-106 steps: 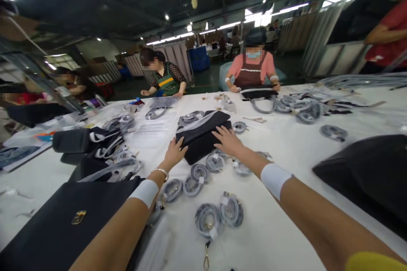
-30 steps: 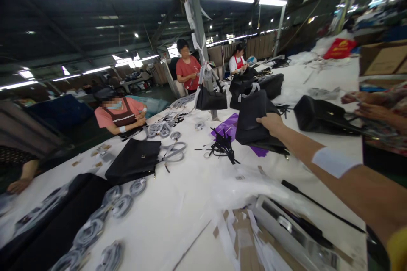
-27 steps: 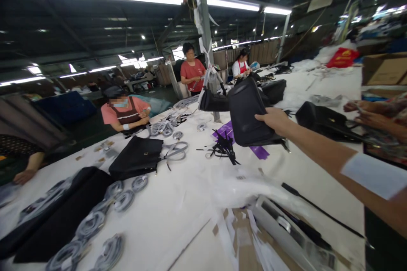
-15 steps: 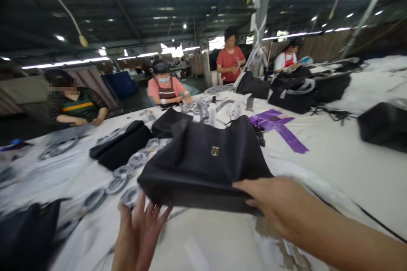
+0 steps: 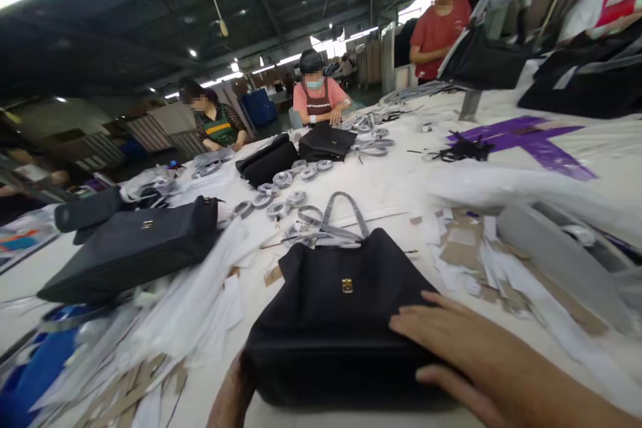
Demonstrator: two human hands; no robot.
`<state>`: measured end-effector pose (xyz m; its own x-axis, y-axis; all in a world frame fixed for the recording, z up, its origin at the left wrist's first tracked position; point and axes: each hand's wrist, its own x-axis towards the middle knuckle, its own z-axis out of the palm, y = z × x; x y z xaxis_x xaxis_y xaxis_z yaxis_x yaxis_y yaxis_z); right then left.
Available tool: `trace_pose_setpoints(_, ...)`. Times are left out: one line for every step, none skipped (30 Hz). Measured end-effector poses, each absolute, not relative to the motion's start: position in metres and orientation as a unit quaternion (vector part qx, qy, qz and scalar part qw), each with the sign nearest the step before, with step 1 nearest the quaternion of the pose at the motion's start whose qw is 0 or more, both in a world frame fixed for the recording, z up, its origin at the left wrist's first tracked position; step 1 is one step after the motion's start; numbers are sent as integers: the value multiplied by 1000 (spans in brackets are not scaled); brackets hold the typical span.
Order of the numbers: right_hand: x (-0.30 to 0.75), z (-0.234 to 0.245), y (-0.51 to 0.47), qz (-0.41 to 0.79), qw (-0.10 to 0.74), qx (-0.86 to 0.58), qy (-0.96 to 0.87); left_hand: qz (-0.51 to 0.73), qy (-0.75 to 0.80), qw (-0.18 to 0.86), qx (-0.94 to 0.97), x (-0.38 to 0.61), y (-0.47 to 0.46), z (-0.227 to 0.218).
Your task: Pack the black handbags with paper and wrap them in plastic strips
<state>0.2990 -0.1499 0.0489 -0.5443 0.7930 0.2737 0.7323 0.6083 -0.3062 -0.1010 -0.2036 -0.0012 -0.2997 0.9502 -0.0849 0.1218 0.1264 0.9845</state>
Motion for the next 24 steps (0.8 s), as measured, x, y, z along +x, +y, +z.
trace_pose_setpoints(302,52,-151,71,180,-431,-881,511,623,401,436,-98,-205,2)
trace_pose_setpoints(305,55,-152,65,192,-443,-873,516,617,389,450,-94,-205,6)
trace_pose_setpoints(308,55,-152,62,213,-458,-861,520,612,375,464,-89,-204,9)
trace_pose_setpoints(310,52,-153,61,234,-473,-847,524,607,358,478,-85,-202,12)
trace_pose_setpoints(312,49,-155,62,254,-483,-836,526,603,342,493,-81,-200,14)
trace_pose_setpoints(313,43,-157,64,271,-488,-827,525,599,329,507,-79,-198,16)
trace_pose_setpoints(313,38,-159,65,289,-491,-820,523,593,323,519,-79,-195,18)
trace_pose_setpoints(312,33,-162,66,305,-491,-814,520,588,322,529,-80,-194,18)
trace_pose_setpoints(310,28,-164,66,321,-490,-807,518,582,325,536,-82,-193,18)
trace_pose_setpoints(309,25,-166,64,339,-489,-801,517,576,329,541,-85,-192,18)
trace_pose_setpoints(308,22,-167,61,356,-487,-795,518,571,332,543,-87,-193,16)
trace_pose_setpoints(306,21,-168,57,369,-485,-791,522,566,331,545,-90,-194,16)
trace_pose_setpoints(306,21,-169,52,379,-482,-788,526,563,327,548,-93,-196,16)
trace_pose_setpoints(306,22,-168,44,384,-479,-788,527,562,324,549,-95,-198,17)
trace_pose_setpoints(306,24,-167,31,383,-474,-792,524,564,326,548,-97,-198,20)
trace_pose_setpoints(306,28,-165,17,376,-467,-800,517,570,336,543,-99,-197,25)
trace_pose_setpoints(306,33,-161,5,361,-459,-811,508,578,352,533,-101,-194,32)
trace_pose_setpoints(304,39,-157,0,340,-450,-826,495,590,372,519,-103,-188,40)
trace_pose_setpoints(301,46,-151,6,314,-445,-839,477,601,394,505,-106,-180,49)
trace_pose_setpoints(295,55,-145,26,282,-440,-852,453,612,417,497,-108,-169,58)
trace_pose_setpoints(287,64,-137,55,248,-435,-864,416,621,438,500,-111,-157,66)
trace_pose_setpoints(276,74,-128,87,214,-428,-874,368,626,458,513,-113,-144,73)
trace_pose_setpoints(263,83,-117,117,182,-415,-884,319,627,474,530,-115,-131,78)
trace_pose_setpoints(247,91,-105,140,156,-397,-893,275,624,487,546,-115,-119,81)
